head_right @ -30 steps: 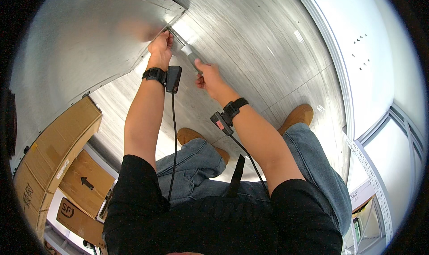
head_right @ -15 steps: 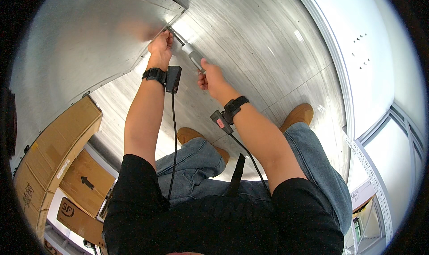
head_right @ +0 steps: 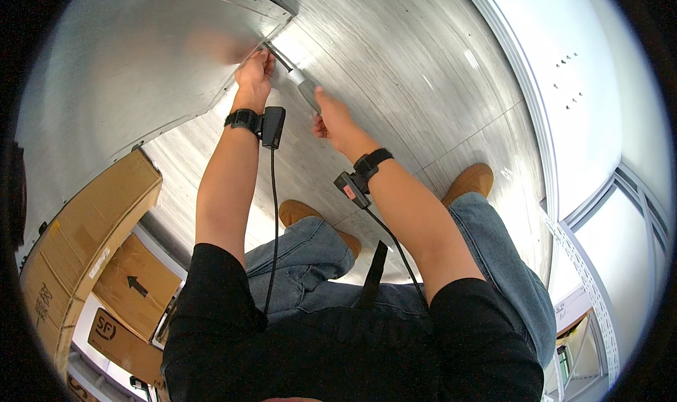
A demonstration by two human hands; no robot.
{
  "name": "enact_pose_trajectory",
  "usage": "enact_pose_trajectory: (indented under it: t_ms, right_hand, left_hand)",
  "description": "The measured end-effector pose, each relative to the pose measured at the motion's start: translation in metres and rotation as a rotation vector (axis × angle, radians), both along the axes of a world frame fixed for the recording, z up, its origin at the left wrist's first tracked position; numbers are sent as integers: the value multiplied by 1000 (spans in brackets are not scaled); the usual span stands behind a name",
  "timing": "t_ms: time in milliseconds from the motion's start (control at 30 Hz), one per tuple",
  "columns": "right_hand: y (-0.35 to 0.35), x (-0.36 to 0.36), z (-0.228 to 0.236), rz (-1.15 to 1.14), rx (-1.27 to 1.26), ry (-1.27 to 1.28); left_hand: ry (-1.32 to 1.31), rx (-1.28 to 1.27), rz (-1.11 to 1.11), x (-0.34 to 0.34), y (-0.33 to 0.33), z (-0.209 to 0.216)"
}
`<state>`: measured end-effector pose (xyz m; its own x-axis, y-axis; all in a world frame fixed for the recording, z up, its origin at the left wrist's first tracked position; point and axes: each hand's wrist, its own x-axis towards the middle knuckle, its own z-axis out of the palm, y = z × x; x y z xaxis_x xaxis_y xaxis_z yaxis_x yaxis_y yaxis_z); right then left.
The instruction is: The person uses a screwdriver to attach a metal backplate to a black electronic device, securing it with multiple screws. The person is sitting on the floor during the task.
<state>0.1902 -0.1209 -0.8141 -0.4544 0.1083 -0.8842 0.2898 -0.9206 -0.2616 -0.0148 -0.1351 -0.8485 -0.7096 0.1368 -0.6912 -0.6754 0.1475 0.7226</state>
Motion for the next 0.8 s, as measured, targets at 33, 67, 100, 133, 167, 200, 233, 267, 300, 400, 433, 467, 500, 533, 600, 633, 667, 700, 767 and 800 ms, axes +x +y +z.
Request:
enact_pose_trajectory:
  t_ms: [33, 67, 100, 133, 167, 200, 233, 267, 300, 400, 433, 467, 500, 533, 600, 633, 667, 700, 767, 800]
  right_hand:
    - [-2, -4, 0, 30, 102, -39]
    - [-4, -7, 1, 61, 203, -78]
    - [-4, -6, 1, 41, 179, -59]
    - [-4, -3, 3, 22, 155, -40]
    - [-3, -2, 4, 5, 132, -21]
    - [-3, 0, 4, 30, 104, 1]
    - [-3, 2, 2, 56, 76, 22]
    - [-3, 2, 1, 82, 48, 44]
    - [-5, 4, 0, 83, 45, 51]
    - [-15, 11, -2, 87, 42, 77]
    - [-19, 14, -3, 86, 46, 88]
    - [-20, 15, -3, 83, 49, 99]
    - [-20, 18, -2, 119, 58, 107]
    - [-18, 21, -1, 153, 66, 115]
    - [-8, 30, 7, 222, 87, 153]
    - [-2, 34, 11, 252, 94, 184]
    - [6, 38, 18, 274, 110, 211]
    - [14, 42, 26, 266, 137, 218]
    - [30, 52, 42, 231, 198, 221]
    - [36, 58, 47, 223, 259, 186]
  left_hand:
    - [-5, 1, -5, 1, 0, 1]
    - [-11, 2, -8, 2, 0, 3]
    - [-16, 3, -11, 3, 0, 6]
    - [-20, 16, -21, 4, 0, 7]
    - [-23, 31, -28, 3, -3, 6]
    - [-26, 46, -36, 3, -5, 5]
    - [-18, 50, -70, 3, -7, 4]
    - [-10, 54, -104, 4, -9, 5]
    - [-2, 58, -137, 4, -11, 6]
    - [7, 21, -159, 14, -14, 14]
    - [-7, 42, -171, 16, -17, 13]
    - [-20, 30, -197, 19, -17, 18]
    - [-32, 18, -224, 24, -18, 22]
    - [-45, 6, -253, 27, -18, 26]
    - [-39, 5, -359, 31, -16, 31]
    - [-38, -8, -372, 36, -15, 33]
    - [-37, -13, -393, 42, -9, 40]
    - [-27, 3, -441, 48, 1, 44]
    - [4, 90, -514, 60, 18, 56]
    - [9, 141, -559, 69, 29, 62]
